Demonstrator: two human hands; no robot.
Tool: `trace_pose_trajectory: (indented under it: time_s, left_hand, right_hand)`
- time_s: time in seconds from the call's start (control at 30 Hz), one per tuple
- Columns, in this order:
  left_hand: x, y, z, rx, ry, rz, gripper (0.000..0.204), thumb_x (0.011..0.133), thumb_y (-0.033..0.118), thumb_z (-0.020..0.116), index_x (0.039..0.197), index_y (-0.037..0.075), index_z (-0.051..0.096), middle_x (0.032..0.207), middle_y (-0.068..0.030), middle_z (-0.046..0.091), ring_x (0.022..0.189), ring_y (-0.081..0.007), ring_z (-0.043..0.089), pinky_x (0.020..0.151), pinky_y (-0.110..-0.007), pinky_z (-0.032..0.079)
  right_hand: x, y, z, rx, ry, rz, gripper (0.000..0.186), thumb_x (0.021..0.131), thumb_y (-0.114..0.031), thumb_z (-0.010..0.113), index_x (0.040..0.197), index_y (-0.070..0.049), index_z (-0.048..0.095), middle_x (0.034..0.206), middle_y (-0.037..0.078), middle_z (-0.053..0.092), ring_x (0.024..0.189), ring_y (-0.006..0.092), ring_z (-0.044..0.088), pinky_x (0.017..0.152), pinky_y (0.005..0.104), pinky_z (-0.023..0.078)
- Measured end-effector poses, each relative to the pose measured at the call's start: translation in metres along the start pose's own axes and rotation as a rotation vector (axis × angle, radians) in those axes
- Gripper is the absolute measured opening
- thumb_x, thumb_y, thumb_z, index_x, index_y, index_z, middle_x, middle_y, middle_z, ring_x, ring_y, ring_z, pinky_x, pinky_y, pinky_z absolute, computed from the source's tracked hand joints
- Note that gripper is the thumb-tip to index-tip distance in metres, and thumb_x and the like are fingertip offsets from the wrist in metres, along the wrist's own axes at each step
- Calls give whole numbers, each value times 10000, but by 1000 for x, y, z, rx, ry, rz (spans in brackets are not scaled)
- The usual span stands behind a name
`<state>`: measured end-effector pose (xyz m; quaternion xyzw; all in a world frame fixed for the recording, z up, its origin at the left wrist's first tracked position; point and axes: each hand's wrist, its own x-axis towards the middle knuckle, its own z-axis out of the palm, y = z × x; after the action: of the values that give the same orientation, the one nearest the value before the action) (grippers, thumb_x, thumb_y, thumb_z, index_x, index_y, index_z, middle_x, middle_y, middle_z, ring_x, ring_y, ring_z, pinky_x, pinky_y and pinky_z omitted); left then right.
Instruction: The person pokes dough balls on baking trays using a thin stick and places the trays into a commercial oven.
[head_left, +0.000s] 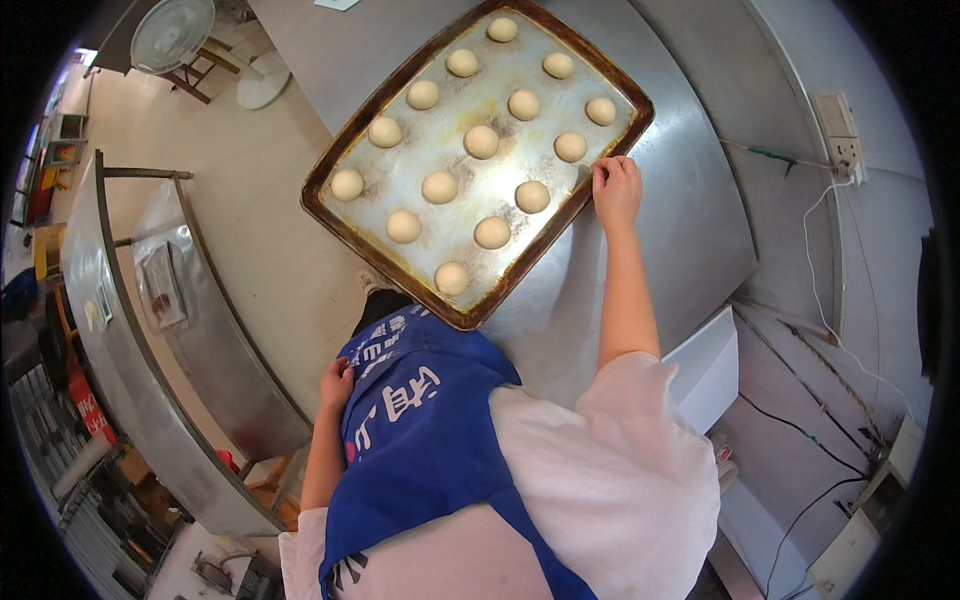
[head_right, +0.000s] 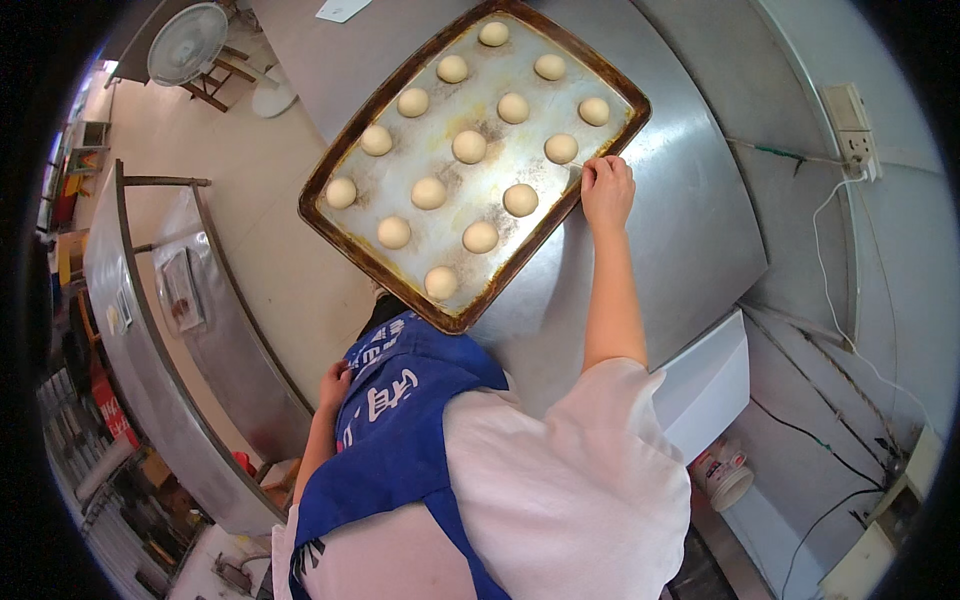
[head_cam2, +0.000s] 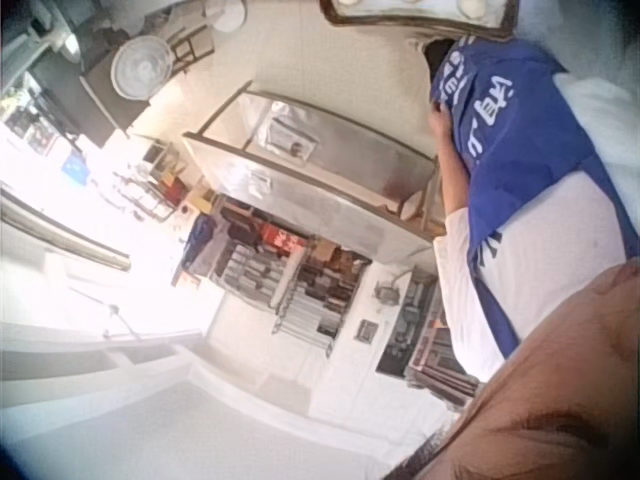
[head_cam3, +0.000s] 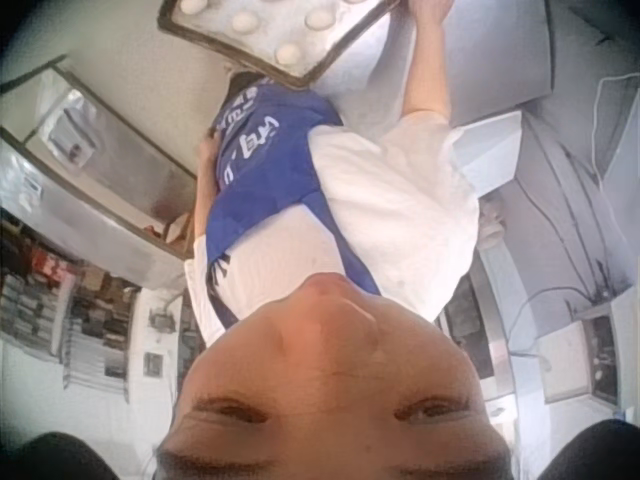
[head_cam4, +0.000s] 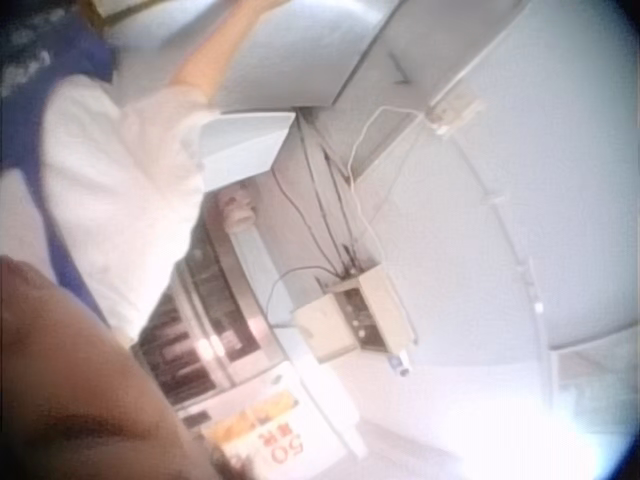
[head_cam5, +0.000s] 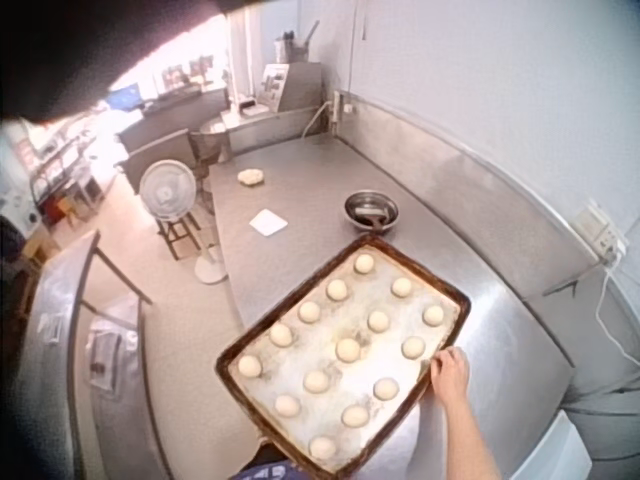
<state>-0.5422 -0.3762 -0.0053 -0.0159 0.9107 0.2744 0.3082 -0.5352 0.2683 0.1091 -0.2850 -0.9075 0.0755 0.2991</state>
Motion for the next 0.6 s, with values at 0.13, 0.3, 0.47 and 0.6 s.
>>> trace_pose_trajectory:
  time_s: [0.13, 0.3, 0.47, 0.6]
  left_hand:
    - [-3, -4, -3, -20, 18, -7, 361, 858, 185, 557, 1177, 20, 591, 1077, -166, 666, 997, -262, 645, 886, -345, 485]
    - [-10, 22, -12, -8, -3, -57, 363, 860, 185, 544, 1179, 19, 594, 1077, -163, 667, 998, -260, 644, 889, -341, 483]
    - [-7, 1, -5, -4, 11, -37, 372, 857, 197, 543, 1184, 29, 594, 1068, -159, 670, 988, -257, 647, 889, -340, 483]
    - [1, 8, -2, -1, -14, -37, 380, 849, 205, 555, 1188, 38, 593, 1068, -158, 671, 985, -260, 648, 887, -348, 485]
  right_hand:
    - [5, -3, 5, 0, -21, -24, 50, 782, -155, 670, 820, -123, 672, 936, 45, 593, 915, 267, 570, 783, 399, 458]
    - [6, -7, -4, -93, -88, 55, 79, 806, -166, 643, 846, -98, 641, 929, 83, 595, 893, 293, 575, 775, 416, 467]
    - [-28, -43, -7, 1142, -345, 875, 103, 903, -181, 545, 953, -92, 559, 845, 27, 562, 789, 152, 545, 682, 309, 471]
    - [-47, -96, -7, 1141, -539, 991, 115, 912, -186, 516, 965, -93, 558, 883, 10, 544, 753, 91, 469, 660, 230, 413]
